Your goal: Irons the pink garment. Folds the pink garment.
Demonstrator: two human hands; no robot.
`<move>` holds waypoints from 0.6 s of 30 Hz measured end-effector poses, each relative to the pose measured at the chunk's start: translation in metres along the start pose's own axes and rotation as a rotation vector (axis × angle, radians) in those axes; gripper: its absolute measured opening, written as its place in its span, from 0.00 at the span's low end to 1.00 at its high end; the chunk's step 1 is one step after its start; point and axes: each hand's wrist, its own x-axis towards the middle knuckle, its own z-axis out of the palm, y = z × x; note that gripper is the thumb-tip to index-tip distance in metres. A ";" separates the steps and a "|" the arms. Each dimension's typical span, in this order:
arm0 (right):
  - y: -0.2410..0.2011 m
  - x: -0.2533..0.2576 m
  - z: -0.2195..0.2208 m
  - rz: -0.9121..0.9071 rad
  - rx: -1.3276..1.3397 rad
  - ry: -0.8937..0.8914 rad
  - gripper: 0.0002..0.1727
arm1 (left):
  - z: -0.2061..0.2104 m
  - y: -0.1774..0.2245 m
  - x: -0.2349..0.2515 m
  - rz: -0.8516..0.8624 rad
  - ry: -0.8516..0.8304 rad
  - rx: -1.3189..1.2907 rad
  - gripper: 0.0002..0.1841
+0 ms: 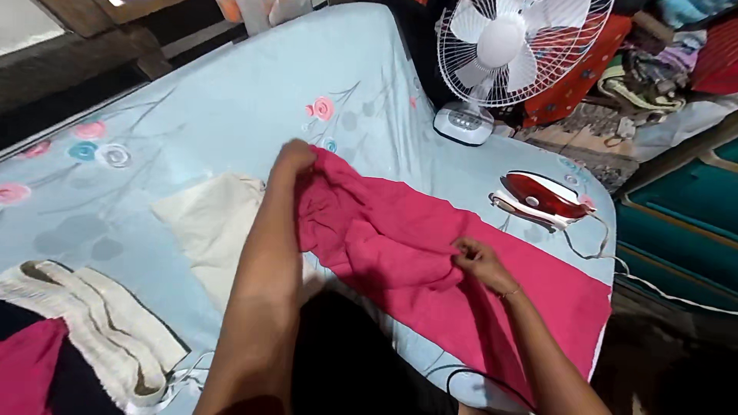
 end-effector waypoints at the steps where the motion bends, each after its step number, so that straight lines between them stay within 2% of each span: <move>1: -0.004 0.010 -0.011 -0.015 -0.094 0.102 0.14 | -0.006 0.004 0.010 -0.048 0.086 -0.183 0.21; 3: -0.011 0.027 -0.024 -0.059 -0.308 0.322 0.18 | -0.006 0.007 0.029 -0.119 0.311 -0.632 0.22; 4: -0.012 0.033 -0.026 -0.106 -0.379 0.375 0.19 | -0.002 0.007 0.034 -0.114 0.406 -0.791 0.24; 6: -0.020 0.037 -0.017 -0.179 -0.457 0.337 0.21 | 0.013 -0.002 0.032 -0.061 0.522 -0.806 0.30; 8: -0.028 0.027 0.008 -0.229 -0.487 0.157 0.21 | 0.032 -0.011 0.010 0.046 0.502 -0.612 0.31; 11: -0.019 -0.002 0.059 -0.279 -0.492 -0.074 0.26 | 0.076 -0.022 -0.049 0.260 0.321 -0.319 0.26; 13: -0.002 -0.023 0.086 -0.288 -0.548 -0.098 0.33 | 0.112 -0.035 -0.091 0.415 0.064 -0.203 0.25; 15: 0.019 -0.035 0.098 -0.249 -0.616 -0.094 0.37 | 0.143 -0.041 -0.125 0.535 -0.208 -0.023 0.33; 17: 0.039 -0.035 0.099 -0.255 -0.647 -0.045 0.32 | 0.163 -0.038 -0.150 0.554 -0.383 0.183 0.40; 18: 0.045 -0.031 0.098 -0.294 -0.654 -0.014 0.27 | 0.169 -0.036 -0.158 0.520 -0.419 0.245 0.39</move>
